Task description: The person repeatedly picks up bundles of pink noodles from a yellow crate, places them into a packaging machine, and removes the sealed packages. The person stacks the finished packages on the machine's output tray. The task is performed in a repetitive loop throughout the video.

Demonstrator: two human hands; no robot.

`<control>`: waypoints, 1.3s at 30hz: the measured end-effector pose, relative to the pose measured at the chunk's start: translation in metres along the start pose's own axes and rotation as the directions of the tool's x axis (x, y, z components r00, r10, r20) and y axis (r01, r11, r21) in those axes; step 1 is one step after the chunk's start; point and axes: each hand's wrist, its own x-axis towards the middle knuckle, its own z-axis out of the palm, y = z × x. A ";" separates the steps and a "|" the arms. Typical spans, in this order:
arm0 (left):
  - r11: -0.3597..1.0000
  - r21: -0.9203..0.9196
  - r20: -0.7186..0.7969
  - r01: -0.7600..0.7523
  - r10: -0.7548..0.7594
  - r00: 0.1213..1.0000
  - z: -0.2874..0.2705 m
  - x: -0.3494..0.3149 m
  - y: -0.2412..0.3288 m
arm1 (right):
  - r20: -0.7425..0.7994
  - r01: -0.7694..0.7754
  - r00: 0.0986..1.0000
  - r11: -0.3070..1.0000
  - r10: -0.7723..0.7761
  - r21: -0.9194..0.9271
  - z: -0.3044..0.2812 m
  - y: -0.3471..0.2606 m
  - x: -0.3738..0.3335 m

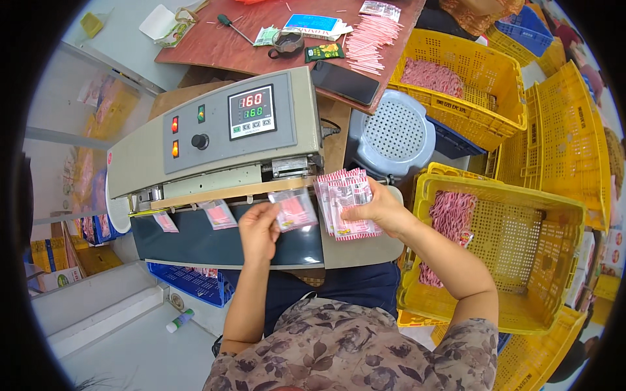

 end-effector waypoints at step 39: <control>0.864 0.213 -0.056 -0.457 0.478 0.877 0.006 -0.021 -0.010 | 0.060 0.044 0.997 0.988 -0.053 0.148 -0.008 0.017 -0.002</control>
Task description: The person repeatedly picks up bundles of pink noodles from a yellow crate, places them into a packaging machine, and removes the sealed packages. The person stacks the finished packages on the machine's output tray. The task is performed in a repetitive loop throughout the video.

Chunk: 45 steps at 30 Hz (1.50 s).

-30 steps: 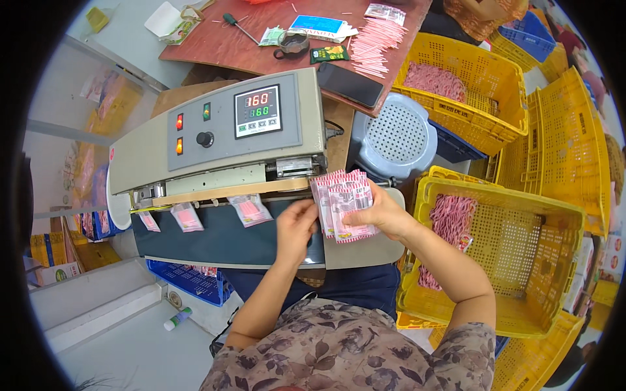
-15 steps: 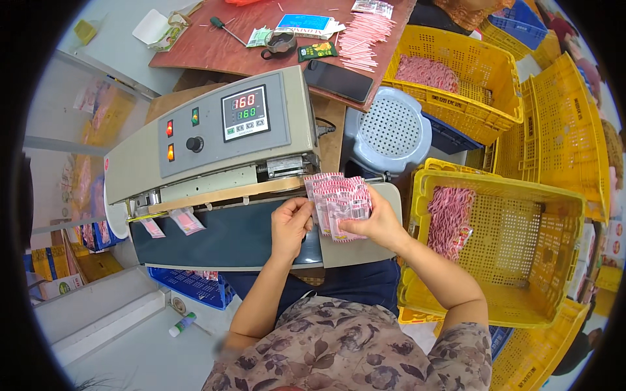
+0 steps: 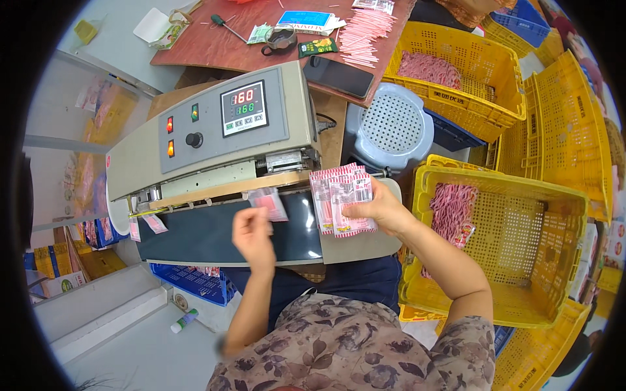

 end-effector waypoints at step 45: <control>0.911 -0.089 0.089 0.403 -0.395 0.914 -0.004 0.026 0.000 | -0.059 0.060 0.996 0.996 -0.064 -0.067 0.003 0.002 0.000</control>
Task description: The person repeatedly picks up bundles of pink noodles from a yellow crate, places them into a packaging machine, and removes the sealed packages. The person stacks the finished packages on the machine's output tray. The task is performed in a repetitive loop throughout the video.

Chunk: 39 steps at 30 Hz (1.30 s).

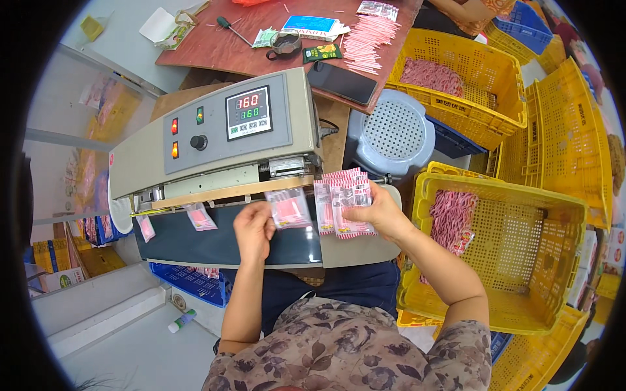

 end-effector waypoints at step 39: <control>0.974 0.208 -0.189 0.092 -0.053 0.981 -0.143 0.035 0.065 | 0.146 -0.138 0.980 0.990 0.132 0.031 0.010 0.029 -0.013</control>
